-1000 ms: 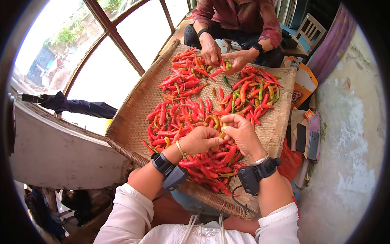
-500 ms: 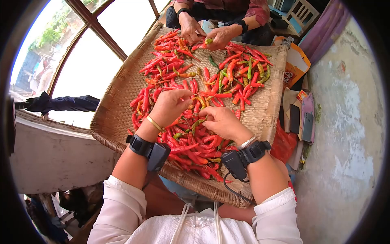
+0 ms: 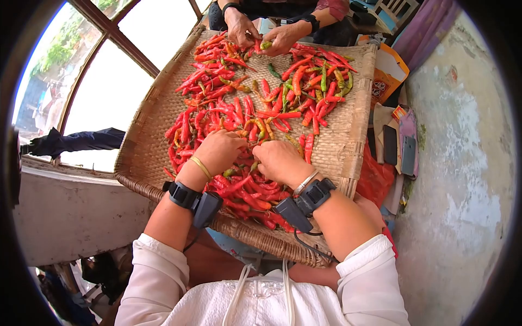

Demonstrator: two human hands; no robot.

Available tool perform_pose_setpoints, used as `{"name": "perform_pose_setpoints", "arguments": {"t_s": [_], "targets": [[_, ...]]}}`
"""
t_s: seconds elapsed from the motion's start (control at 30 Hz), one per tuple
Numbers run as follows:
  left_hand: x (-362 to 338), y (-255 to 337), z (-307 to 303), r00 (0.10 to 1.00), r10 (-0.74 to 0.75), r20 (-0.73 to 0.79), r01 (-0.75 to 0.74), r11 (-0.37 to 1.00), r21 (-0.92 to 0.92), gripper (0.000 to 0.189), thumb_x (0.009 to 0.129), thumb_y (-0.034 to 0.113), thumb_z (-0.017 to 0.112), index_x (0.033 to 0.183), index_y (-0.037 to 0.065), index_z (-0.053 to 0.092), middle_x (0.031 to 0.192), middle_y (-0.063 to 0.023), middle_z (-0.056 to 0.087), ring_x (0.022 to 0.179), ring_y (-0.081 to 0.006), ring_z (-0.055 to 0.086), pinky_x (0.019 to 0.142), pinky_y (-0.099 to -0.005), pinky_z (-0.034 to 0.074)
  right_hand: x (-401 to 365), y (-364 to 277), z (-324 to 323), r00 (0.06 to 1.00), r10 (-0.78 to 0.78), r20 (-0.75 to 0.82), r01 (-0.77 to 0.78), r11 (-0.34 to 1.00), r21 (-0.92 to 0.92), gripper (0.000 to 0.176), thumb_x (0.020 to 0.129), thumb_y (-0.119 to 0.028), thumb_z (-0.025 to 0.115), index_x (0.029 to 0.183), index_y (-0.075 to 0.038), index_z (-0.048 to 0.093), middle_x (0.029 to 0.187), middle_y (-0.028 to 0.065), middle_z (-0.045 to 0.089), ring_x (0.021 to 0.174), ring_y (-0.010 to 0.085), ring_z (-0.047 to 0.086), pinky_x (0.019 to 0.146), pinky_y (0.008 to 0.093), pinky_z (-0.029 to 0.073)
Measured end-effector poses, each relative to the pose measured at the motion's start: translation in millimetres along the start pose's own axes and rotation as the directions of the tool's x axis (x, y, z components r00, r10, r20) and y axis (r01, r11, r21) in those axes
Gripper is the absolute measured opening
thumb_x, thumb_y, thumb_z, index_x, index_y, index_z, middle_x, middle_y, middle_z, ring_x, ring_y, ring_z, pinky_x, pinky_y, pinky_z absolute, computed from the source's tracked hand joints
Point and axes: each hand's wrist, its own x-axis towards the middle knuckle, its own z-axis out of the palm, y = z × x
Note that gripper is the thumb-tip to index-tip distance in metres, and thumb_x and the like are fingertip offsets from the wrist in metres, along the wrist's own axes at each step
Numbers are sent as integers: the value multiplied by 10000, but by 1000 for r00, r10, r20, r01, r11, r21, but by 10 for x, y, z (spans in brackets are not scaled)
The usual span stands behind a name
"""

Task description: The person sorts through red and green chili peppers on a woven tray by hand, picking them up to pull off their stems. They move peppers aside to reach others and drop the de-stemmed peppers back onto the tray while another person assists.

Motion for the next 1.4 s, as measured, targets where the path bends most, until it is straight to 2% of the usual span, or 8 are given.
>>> {"name": "perform_pose_setpoints", "arguments": {"t_s": [0.27, 0.57, 0.63, 0.73, 1.07, 1.2, 1.27, 1.4], "targets": [[29, 57, -20, 996, -39, 77, 36, 998, 45, 144, 713, 232, 598, 765, 102, 636, 793, -71, 576, 786, -244, 569, 714, -370, 450, 13, -34, -523, 930, 235, 282, -367, 563, 740, 119, 825, -143, 588, 804, -27, 571, 666, -15, 546, 560, 41, 497, 516, 201, 429], [-154, 139, -512, 983, -28, -181, -23, 962, -273, 102, 709, 147, 650, 778, 74, 629, 775, -79, 593, 715, -231, 579, 659, -320, 470, 122, 168, -566, 893, 444, -68, -19, 190, 982, 344, 885, -149, 507, 1183, 22, 487, 980, 80, 583, 817, 93, 582, 665, 201, 473], [-187, 106, -578, 925, -160, -345, -79, 807, -585, 123, 714, 111, 666, 794, 44, 601, 700, -87, 566, 609, -215, 563, 572, -307, 457, 181, 142, -396, 923, 333, -192, -91, 675, 733, 358, 880, -231, 524, 1129, 26, 526, 909, 72, 605, 826, 87, 558, 708, 222, 452], [-225, 49, -602, 892, -435, -121, -77, 119, -990, 88, 826, 115, 607, 838, 32, 578, 721, -22, 589, 618, -88, 539, 574, -219, 444, 113, -126, -383, 992, 124, -31, -43, 556, 830, 405, 881, -297, 526, 1134, 20, 524, 989, 72, 605, 884, 98, 551, 772, 233, 438], [-107, 88, -485, 883, -453, 122, -133, -491, -861, 153, 882, 213, 543, 896, 61, 539, 789, -33, 599, 678, -106, 599, 618, -235, 509, 91, -212, -305, 994, 84, 67, -95, 397, 913, 262, 842, -196, 570, 1029, -13, 550, 870, 48, 609, 777, 105, 587, 691, 213, 457], [-150, 85, -571, 842, -516, 157, 145, -64, -987, 214, 893, 227, 509, 1013, 57, 560, 822, -46, 600, 709, -137, 611, 620, -271, 496, 47, -161, -462, 936, 199, 291, -349, 415, 840, 145, 836, -163, 562, 902, -35, 579, 723, -2, 580, 587, 46, 541, 551, 178, 444], [-210, 12, -507, 895, -333, -296, 284, 938, -198, 187, 850, 174, 533, 994, 66, 585, 881, -83, 600, 737, -238, 605, 646, -331, 487, 54, -50, -525, 920, 199, 336, -391, 445, 806, 135, 838, -159, 550, 894, -39, 575, 697, -4, 576, 567, 37, 535, 517, 166, 432], [-243, -100, -272, 967, -224, -118, 200, 962, -187, 197, 783, 136, 565, 964, 65, 595, 965, -88, 579, 800, -303, 580, 691, -393, 471, 122, 209, -576, 953, 299, 47, -141, 300, 943, 201, 853, -207, 558, 921, -20, 577, 709, 12, 590, 568, 58, 561, 488, 186, 444]]}}
